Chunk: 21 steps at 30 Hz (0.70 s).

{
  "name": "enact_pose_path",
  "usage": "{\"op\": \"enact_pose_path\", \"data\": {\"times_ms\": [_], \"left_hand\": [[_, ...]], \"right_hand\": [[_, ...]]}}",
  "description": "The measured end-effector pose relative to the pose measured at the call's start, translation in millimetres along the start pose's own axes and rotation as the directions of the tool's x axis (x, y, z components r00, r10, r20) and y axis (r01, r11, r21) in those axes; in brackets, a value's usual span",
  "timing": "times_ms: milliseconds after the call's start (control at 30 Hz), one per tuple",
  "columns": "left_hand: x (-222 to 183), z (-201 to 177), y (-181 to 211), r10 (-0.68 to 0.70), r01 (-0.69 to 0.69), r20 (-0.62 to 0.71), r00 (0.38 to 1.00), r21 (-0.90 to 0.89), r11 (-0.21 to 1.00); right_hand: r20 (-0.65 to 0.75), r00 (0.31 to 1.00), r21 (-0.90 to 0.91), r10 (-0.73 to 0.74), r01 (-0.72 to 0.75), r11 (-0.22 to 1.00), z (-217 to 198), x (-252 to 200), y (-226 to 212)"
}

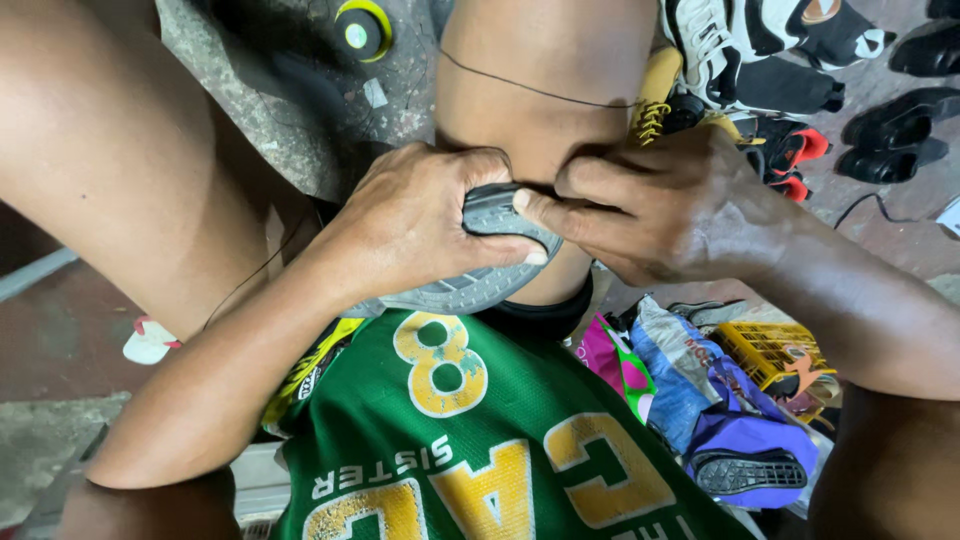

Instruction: The person sews the sole of a shoe using a needle and thread, then stitches a leather upper to the sole of another shoe, and finishes by pulling thread through the eyelets of a black dress shoe.

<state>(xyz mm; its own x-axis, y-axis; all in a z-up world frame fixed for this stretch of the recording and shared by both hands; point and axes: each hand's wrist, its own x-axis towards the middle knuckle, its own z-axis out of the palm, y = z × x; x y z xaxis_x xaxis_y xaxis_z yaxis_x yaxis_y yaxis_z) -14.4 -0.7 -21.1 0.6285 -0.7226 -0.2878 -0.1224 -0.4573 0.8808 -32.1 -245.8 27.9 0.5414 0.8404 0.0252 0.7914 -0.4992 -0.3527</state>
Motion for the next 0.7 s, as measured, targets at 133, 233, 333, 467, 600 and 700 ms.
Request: {"op": "enact_pose_path", "data": {"times_ms": [133, 233, 333, 467, 600, 700], "left_hand": [[-2.4, -1.2, 0.6, -0.025, 0.025, 0.002, 1.0, -0.036, 0.999], [-3.3, -3.7, -1.5, 0.016, -0.016, -0.01, 1.0, -0.031, 0.999], [-8.5, -3.7, -2.1, 0.037, -0.04, -0.042, 0.998, -0.069, 0.997], [-17.4, -5.8, -2.4, 0.079, -0.091, -0.131, 0.988, -0.092, 0.992], [-30.1, -2.0, 8.5, 0.106, -0.189, -0.326, 0.94, -0.235, 0.953], [-33.9, -0.3, 10.9, 0.326, -0.334, -0.463, 0.824, 0.068, 0.94]], "right_hand": [[-0.035, 0.999, 0.158, 0.015, -0.009, 0.987, -2.3, -0.4, 7.2], [-0.093, 0.994, 0.314, 0.064, -0.032, 0.949, 4.1, -6.9, 11.1], [-0.178, 0.97, 0.575, 0.168, -0.036, 0.817, 16.7, -20.0, 18.3], [-0.238, 0.737, 0.781, 0.632, -0.242, 0.576, 34.7, -37.4, -9.8], [-0.247, 0.613, 0.833, 0.75, -0.262, 0.488, 52.9, -32.7, -49.7], [-0.234, 0.583, 0.857, 0.778, -0.254, 0.448, 64.5, -21.0, -81.8]]}}
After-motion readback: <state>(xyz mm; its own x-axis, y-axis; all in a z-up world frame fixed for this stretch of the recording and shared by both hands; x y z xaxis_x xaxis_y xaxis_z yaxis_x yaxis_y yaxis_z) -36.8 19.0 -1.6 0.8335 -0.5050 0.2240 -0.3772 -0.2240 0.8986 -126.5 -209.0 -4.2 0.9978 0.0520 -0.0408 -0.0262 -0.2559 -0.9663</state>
